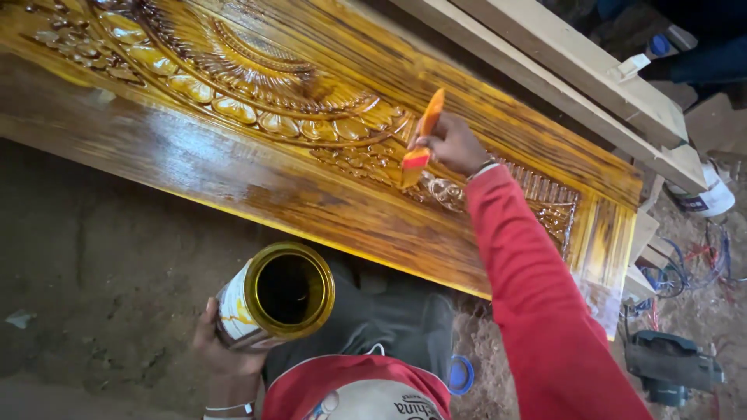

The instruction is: The person applies a liquid finish to a carved wooden panel using a brush, repeatedly dipping the brush into a container and spreading the liquid across the intricate details.

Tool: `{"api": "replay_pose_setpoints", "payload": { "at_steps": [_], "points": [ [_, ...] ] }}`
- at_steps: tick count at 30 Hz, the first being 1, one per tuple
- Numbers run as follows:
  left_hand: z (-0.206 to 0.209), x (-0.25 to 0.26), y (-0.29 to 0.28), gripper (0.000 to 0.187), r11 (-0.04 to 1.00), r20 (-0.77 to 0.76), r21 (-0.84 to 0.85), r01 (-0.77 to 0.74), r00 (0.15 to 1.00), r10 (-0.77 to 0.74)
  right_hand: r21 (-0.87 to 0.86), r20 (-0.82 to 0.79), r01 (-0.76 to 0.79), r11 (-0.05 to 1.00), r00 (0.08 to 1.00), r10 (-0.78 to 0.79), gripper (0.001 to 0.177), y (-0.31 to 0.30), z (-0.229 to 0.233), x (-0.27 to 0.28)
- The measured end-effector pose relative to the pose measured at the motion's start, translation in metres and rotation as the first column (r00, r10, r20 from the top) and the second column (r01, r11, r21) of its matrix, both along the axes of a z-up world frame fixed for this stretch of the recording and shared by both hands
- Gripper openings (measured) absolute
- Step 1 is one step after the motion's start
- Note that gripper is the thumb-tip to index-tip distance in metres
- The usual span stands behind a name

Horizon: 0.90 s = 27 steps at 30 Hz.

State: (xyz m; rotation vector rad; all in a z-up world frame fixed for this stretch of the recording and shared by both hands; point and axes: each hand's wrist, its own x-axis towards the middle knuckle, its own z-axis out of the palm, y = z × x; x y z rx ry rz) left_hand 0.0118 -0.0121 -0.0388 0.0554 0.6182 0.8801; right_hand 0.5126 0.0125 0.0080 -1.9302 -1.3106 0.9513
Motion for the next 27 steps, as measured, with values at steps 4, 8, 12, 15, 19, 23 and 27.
{"api": "replay_pose_setpoints", "payload": {
  "at_steps": [4, 8, 12, 15, 19, 23, 27],
  "points": [
    [-0.02, -0.01, -0.003, 0.062, 0.999, 0.058, 0.001, -0.035, 0.998, 0.035, 0.039, -0.033, -0.02, 0.999, 0.999, 0.021, 0.021, 0.005, -0.026, 0.02],
    [-0.021, -0.013, 0.0, 0.061, 0.996, -0.011, -0.045, -0.076, 0.997, 0.075, -0.009, -0.124, -0.035, 0.999, 0.992, 0.034, 0.016, 0.016, -0.021, 0.023],
    [-0.015, -0.017, -0.002, 0.054, 0.983, -0.163, -0.106, -0.15, 0.978, 0.132, 0.031, -0.209, -0.216, 0.976, 0.953, 0.217, 0.018, 0.024, -0.018, 0.02],
    [-0.017, -0.02, 0.003, 0.055, 0.982, -0.184, -0.076, -0.172, 0.971, 0.155, 0.095, -0.273, -0.027, 0.995, 0.961, 0.052, 0.018, 0.027, -0.014, 0.012],
    [-0.015, -0.027, 0.006, 0.058, 0.98, -0.223, -0.031, -0.198, 0.957, 0.186, -0.026, -0.221, -0.136, 0.99, 0.967, 0.127, 0.029, 0.034, -0.018, 0.005],
    [0.006, -0.026, 0.01, 0.062, 0.983, -0.102, -0.026, -0.18, 0.979, 0.177, 0.041, -0.107, -0.162, 0.986, 0.98, 0.165, 0.02, 0.036, -0.014, 0.001],
    [0.004, -0.024, 0.004, 0.06, 0.982, -0.137, -0.001, -0.191, 0.972, 0.189, 0.027, -0.144, -0.011, 1.0, 0.989, 0.015, 0.018, 0.02, -0.015, 0.009]
  ]
}}
